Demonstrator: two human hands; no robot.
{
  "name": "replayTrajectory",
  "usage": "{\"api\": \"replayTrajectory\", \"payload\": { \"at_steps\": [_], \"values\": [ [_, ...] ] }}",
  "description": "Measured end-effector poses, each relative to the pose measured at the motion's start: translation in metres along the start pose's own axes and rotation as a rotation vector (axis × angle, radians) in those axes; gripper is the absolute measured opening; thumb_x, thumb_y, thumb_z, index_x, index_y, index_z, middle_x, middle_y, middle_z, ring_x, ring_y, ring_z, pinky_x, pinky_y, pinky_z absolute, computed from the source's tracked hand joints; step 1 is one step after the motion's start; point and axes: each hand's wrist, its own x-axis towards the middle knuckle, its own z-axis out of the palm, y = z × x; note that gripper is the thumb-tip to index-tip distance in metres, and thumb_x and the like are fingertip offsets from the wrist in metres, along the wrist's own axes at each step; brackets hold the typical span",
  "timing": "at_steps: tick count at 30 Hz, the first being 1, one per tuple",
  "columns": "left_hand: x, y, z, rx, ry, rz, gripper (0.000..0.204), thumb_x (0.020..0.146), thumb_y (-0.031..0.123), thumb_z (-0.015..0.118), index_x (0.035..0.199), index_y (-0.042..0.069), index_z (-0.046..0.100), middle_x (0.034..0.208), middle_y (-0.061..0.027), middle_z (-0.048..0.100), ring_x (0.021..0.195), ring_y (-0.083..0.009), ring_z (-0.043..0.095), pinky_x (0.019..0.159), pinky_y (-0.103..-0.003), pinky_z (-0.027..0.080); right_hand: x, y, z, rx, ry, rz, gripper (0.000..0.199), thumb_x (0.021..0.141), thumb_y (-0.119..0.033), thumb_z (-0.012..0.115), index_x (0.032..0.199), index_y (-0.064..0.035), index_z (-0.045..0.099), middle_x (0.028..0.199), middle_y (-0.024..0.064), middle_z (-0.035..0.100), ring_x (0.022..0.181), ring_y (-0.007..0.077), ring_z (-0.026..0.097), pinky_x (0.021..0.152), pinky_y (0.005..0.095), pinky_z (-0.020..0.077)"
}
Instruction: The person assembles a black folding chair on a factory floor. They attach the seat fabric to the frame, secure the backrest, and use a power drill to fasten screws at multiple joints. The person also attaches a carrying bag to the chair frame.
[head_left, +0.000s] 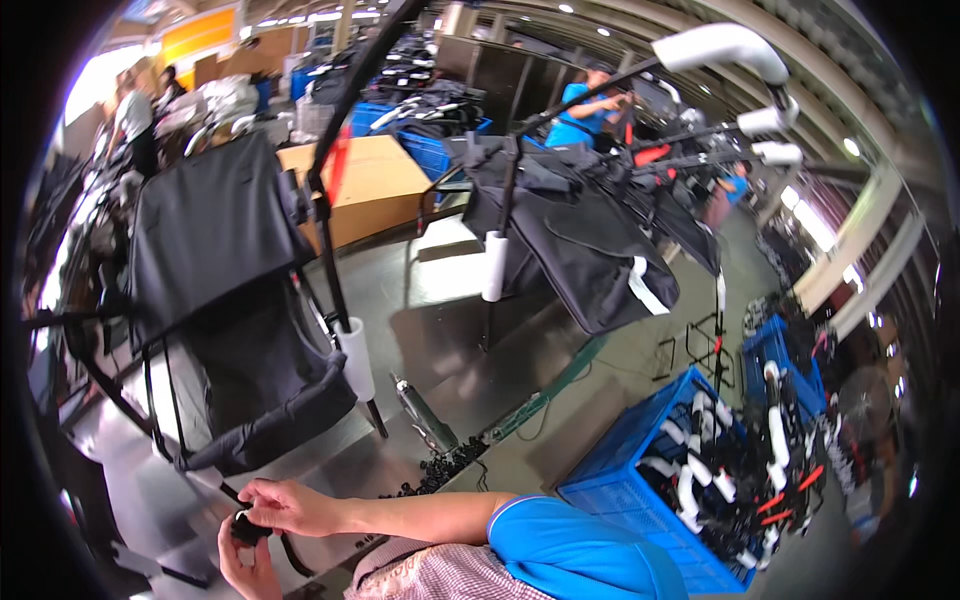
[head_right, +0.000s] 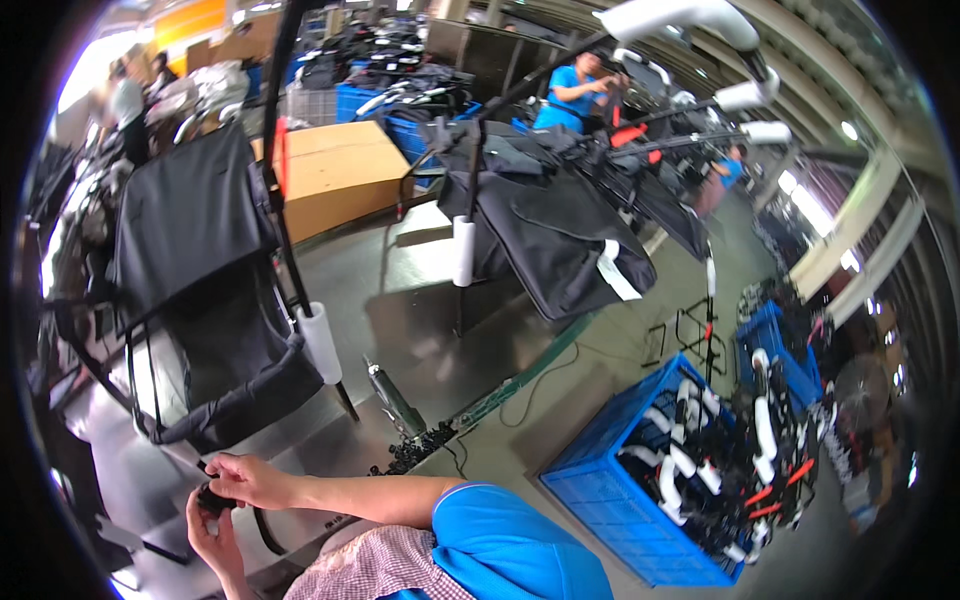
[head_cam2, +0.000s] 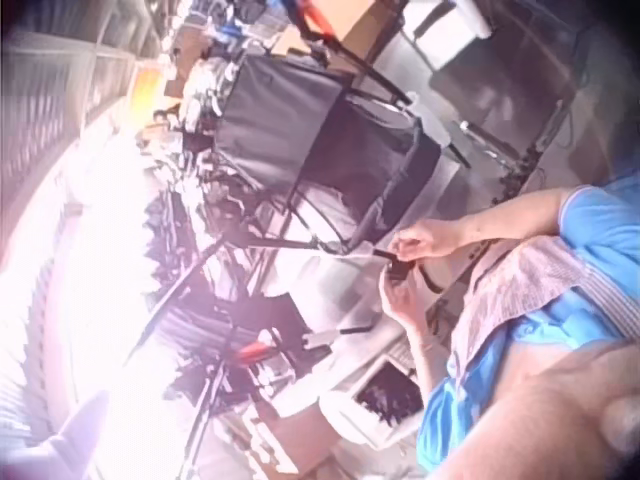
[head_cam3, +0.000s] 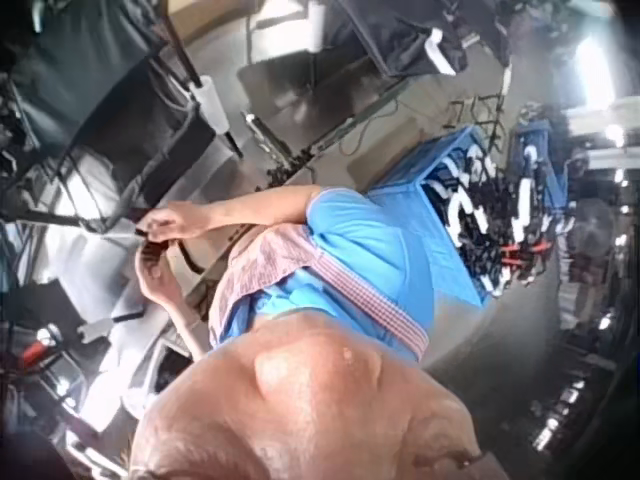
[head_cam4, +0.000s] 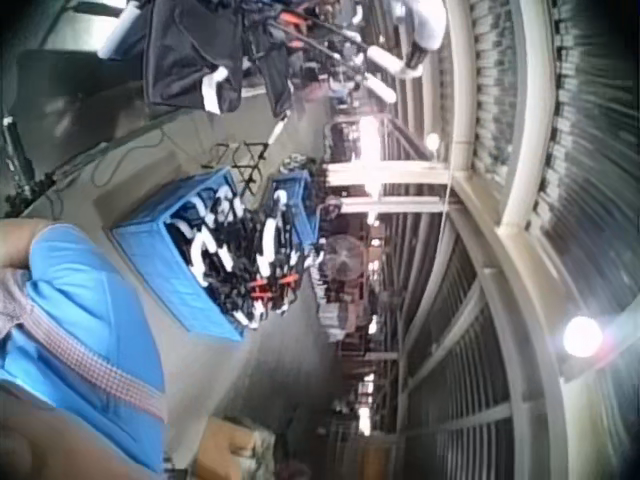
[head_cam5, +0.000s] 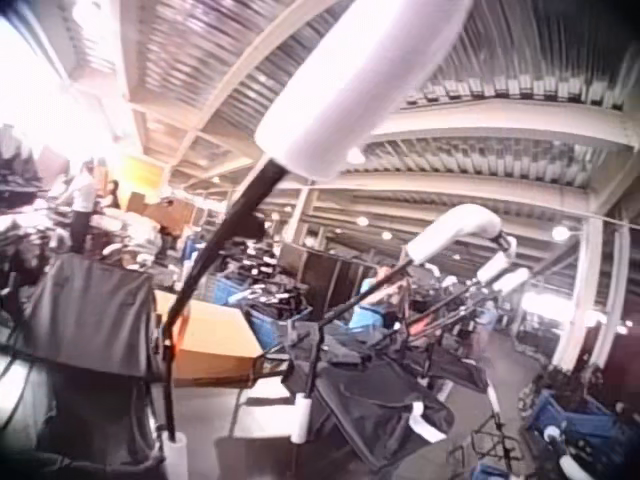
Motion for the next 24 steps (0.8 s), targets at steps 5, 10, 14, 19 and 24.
{"api": "replayTrajectory", "payload": {
  "at_steps": [5, 10, 14, 19, 24],
  "values": [
    [0.017, 0.020, 0.019, -0.372, -0.042, -0.036, 0.060, 0.082, 0.028, 0.073, 0.126, -0.005, 0.048, 0.110, -0.0057, 0.058, 0.099, -0.0147, 0.056, 0.089, -0.027, 0.043, -0.017, -0.011, -0.016, -0.507, 0.117, -0.359, 0.032, 0.070, -0.010, 0.072, 0.097, 0.0001, 0.060, 0.085, 0.0111, 0.061, 0.080, 0.0283, 0.057, 0.074, 0.0387, 0.0467],
    [0.027, 0.023, 0.025, -0.325, -0.122, -0.037, 0.058, 0.080, 0.028, 0.075, 0.122, -0.005, 0.050, 0.108, -0.0061, 0.058, 0.097, -0.0155, 0.056, 0.088, -0.027, 0.044, -0.019, 0.002, -0.016, -0.607, 0.222, -0.450, 0.027, 0.067, -0.013, 0.076, 0.087, -0.0008, 0.061, 0.084, 0.0129, 0.061, 0.083, 0.0315, 0.058, 0.074, 0.0407, 0.0462],
    [0.028, 0.025, 0.019, -0.185, -0.178, 0.052, 0.057, 0.075, 0.026, 0.077, 0.118, -0.004, 0.053, 0.106, -0.0061, 0.055, 0.100, -0.0165, 0.053, 0.090, -0.028, 0.040, -0.026, -0.008, -0.019, -0.508, 0.193, -0.372, 0.021, 0.070, -0.008, 0.073, 0.085, 0.0005, 0.060, 0.084, 0.0139, 0.062, 0.083, 0.0306, 0.060, 0.073, 0.0394, 0.0468],
    [0.032, 0.030, 0.020, -0.338, -0.388, 0.023, 0.066, 0.067, 0.033, 0.083, 0.113, -0.004, 0.054, 0.103, -0.0042, 0.051, 0.095, -0.0155, 0.052, 0.085, -0.027, 0.040, -0.025, -0.005, -0.030, 0.283, -0.225, 0.120, 0.015, 0.077, -0.004, 0.068, 0.088, -0.0027, 0.058, 0.077, 0.0047, 0.061, 0.070, 0.0145, 0.060, 0.063, 0.0279, 0.0461],
    [0.027, 0.025, 0.010, -0.595, -0.473, -0.091, 0.058, 0.066, 0.030, 0.086, 0.105, -0.001, 0.057, 0.078, -0.0016, 0.061, 0.058, -0.0076, 0.055, 0.051, -0.019, 0.046, -0.035, -0.008, -0.041, 0.577, -0.400, 0.412, 0.009, 0.093, -0.018, 0.053, 0.093, -0.0085, 0.054, 0.061, -0.0033, 0.044, 0.046, 0.0041, 0.036, 0.038, 0.0207, 0.0262]
  ]
}}
